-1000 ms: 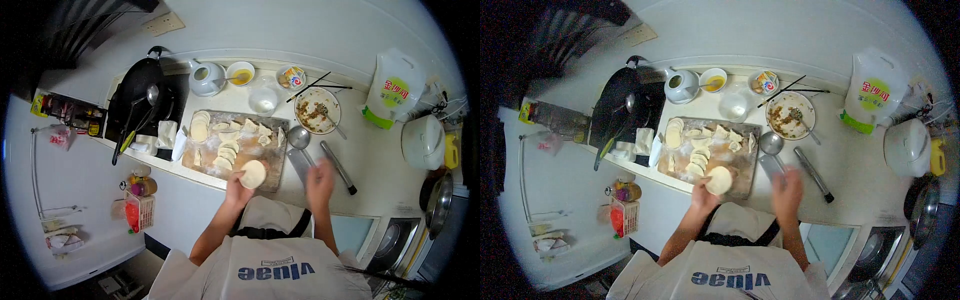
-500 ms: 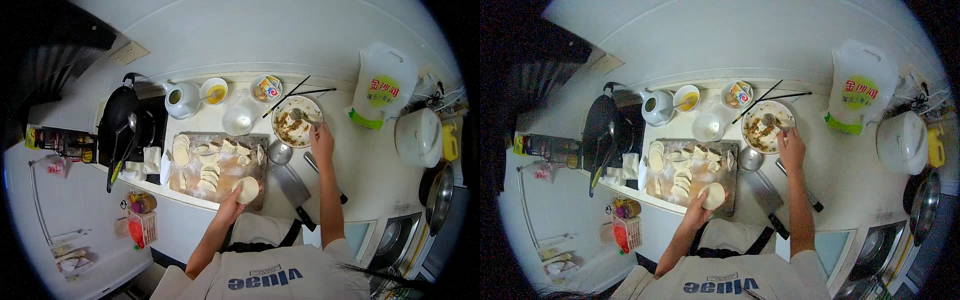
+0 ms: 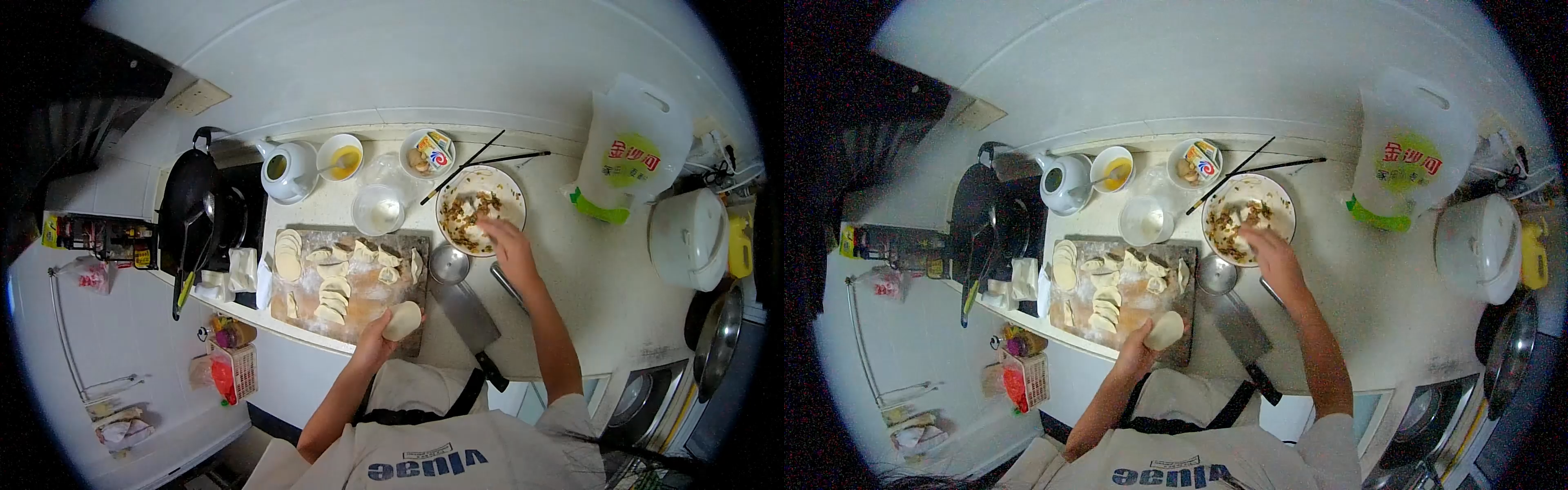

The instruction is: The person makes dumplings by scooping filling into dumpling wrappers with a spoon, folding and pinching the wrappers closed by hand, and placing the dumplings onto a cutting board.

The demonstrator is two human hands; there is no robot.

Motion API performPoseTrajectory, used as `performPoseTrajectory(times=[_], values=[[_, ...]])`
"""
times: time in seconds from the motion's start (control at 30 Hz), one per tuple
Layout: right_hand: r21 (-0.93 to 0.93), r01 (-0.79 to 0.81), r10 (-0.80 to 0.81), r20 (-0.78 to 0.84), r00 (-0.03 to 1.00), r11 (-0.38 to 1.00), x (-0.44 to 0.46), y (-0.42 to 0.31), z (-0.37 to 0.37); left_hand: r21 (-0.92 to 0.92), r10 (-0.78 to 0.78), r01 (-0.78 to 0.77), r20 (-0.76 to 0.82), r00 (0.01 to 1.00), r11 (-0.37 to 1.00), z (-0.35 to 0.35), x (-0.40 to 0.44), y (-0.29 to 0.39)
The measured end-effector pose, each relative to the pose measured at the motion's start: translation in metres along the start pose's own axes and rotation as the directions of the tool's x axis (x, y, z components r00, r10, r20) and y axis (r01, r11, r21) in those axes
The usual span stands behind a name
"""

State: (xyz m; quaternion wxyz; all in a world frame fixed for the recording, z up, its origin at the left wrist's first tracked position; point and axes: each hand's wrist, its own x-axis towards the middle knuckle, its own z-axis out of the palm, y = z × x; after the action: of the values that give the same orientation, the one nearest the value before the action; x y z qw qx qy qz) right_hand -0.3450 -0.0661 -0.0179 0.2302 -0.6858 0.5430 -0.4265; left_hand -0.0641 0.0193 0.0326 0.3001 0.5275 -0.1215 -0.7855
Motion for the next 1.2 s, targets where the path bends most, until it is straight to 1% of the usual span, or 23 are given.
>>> performPoseTrajectory(times=[0.03, 0.07, 0.17, 0.23, 0.27, 0.3, 0.33, 0.4, 0.5, 0.6, 0.63, 0.73, 0.8, 0.83, 0.9, 0.93, 1.03, 1.1, 1.13, 1.2], values=[[0.044, -0.038, 0.034, 0.086, 0.996, 0.998, -0.009, -0.006, -0.005, 0.016, -0.028, 0.029, -0.073, 0.997, 0.999, 0.003, -0.001, 0.002], [0.084, -0.08, 0.065, 0.173, 0.983, 0.993, -0.016, -0.01, -0.011, 0.009, -0.028, 0.029, -0.049, 0.998, 1.0, 0.001, 0.001, 0.002], [0.041, -0.112, 0.107, 0.102, 0.989, 0.993, -0.03, -0.016, -0.028, -0.017, -0.03, 0.03, 0.018, 0.999, 0.999, -0.011, 0.01, -0.007], [0.031, -0.157, 0.159, -0.041, 0.986, 0.987, -0.031, -0.004, -0.032, -0.031, -0.034, 0.036, 0.059, 0.998, 0.999, -0.012, 0.014, -0.012], [0.03, -0.179, 0.181, -0.114, 0.977, 0.983, -0.029, 0.003, -0.031, 0.01, -0.05, 0.05, 0.022, 0.999, 0.999, -0.01, 0.015, -0.013], [-0.008, -0.146, 0.141, -0.208, 0.968, 0.989, -0.024, 0.006, -0.03, 0.051, -0.063, 0.063, -0.019, 0.998, 0.997, -0.002, 0.012, -0.01], [-0.043, -0.16, 0.146, -0.231, 0.962, 0.986, -0.019, 0.012, -0.029, 0.092, -0.072, 0.078, -0.061, 0.996, 0.993, 0.003, 0.011, -0.009], [-0.111, -0.187, 0.15, -0.277, 0.949, 0.976, -0.013, 0.025, -0.027, 0.158, -0.06, 0.069, -0.065, 0.996, 0.985, 0.001, 0.013, -0.014], [-0.07, -0.294, 0.274, -0.215, 0.938, 0.953, -0.023, 0.027, -0.022, 0.242, 0.001, 0.02, -0.084, 0.996, 0.97, -0.001, 0.015, -0.013], [0.044, -0.273, 0.276, -0.203, 0.94, 0.961, -0.042, 0.013, -0.011, 0.303, 0.035, 0.002, -0.117, 0.992, 0.953, -0.006, 0.015, -0.01], [0.116, -0.296, 0.316, -0.225, 0.922, 0.948, -0.049, 0.012, -0.007, 0.324, 0.041, 0.003, -0.128, 0.991, 0.946, -0.007, 0.016, -0.008], [0.309, -0.35, 0.436, -0.277, 0.856, 0.884, -0.064, 0.009, 0.006, 0.32, 0.065, -0.003, -0.182, 0.981, 0.947, -0.003, 0.014, -0.001], [0.406, -0.368, 0.507, -0.316, 0.802, 0.836, -0.066, 0.006, 0.014, 0.332, 0.03, 0.025, -0.158, 0.987, 0.943, -0.01, 0.016, 0.0], [0.463, -0.415, 0.582, -0.307, 0.753, 0.783, -0.066, 0.009, 0.019, 0.341, 0.013, 0.037, -0.143, 0.99, 0.939, -0.011, 0.017, 0.002], [0.574, -0.486, 0.715, -0.279, 0.641, 0.659, -0.06, 0.013, 0.028, 0.363, 0.079, -0.025, -0.136, 0.987, 0.932, 0.0, 0.015, 0.006], [0.605, -0.489, 0.736, -0.261, 0.625, 0.629, -0.056, 0.013, 0.03, 0.374, 0.114, -0.056, -0.134, 0.984, 0.926, 0.006, 0.015, 0.009], [0.69, -0.484, 0.788, -0.207, 0.58, 0.537, -0.042, 0.012, 0.034, 0.513, 0.217, -0.169, -0.033, 0.976, 0.842, 0.006, 0.03, 0.012], [0.738, -0.47, 0.812, -0.179, 0.556, 0.485, -0.039, 0.017, 0.036, 0.526, 0.259, -0.221, 0.001, 0.966, 0.821, 0.015, 0.038, 0.017], [0.755, -0.444, 0.814, -0.198, 0.547, 0.482, -0.037, 0.018, 0.035, 0.532, 0.28, -0.248, 0.021, 0.96, 0.81, 0.022, 0.042, 0.021], [0.786, -0.391, 0.818, -0.236, 0.525, 0.478, -0.036, 0.019, 0.031, 0.36, 0.281, -0.286, 0.066, 0.957, 0.888, 0.03, 0.057, 0.021]])
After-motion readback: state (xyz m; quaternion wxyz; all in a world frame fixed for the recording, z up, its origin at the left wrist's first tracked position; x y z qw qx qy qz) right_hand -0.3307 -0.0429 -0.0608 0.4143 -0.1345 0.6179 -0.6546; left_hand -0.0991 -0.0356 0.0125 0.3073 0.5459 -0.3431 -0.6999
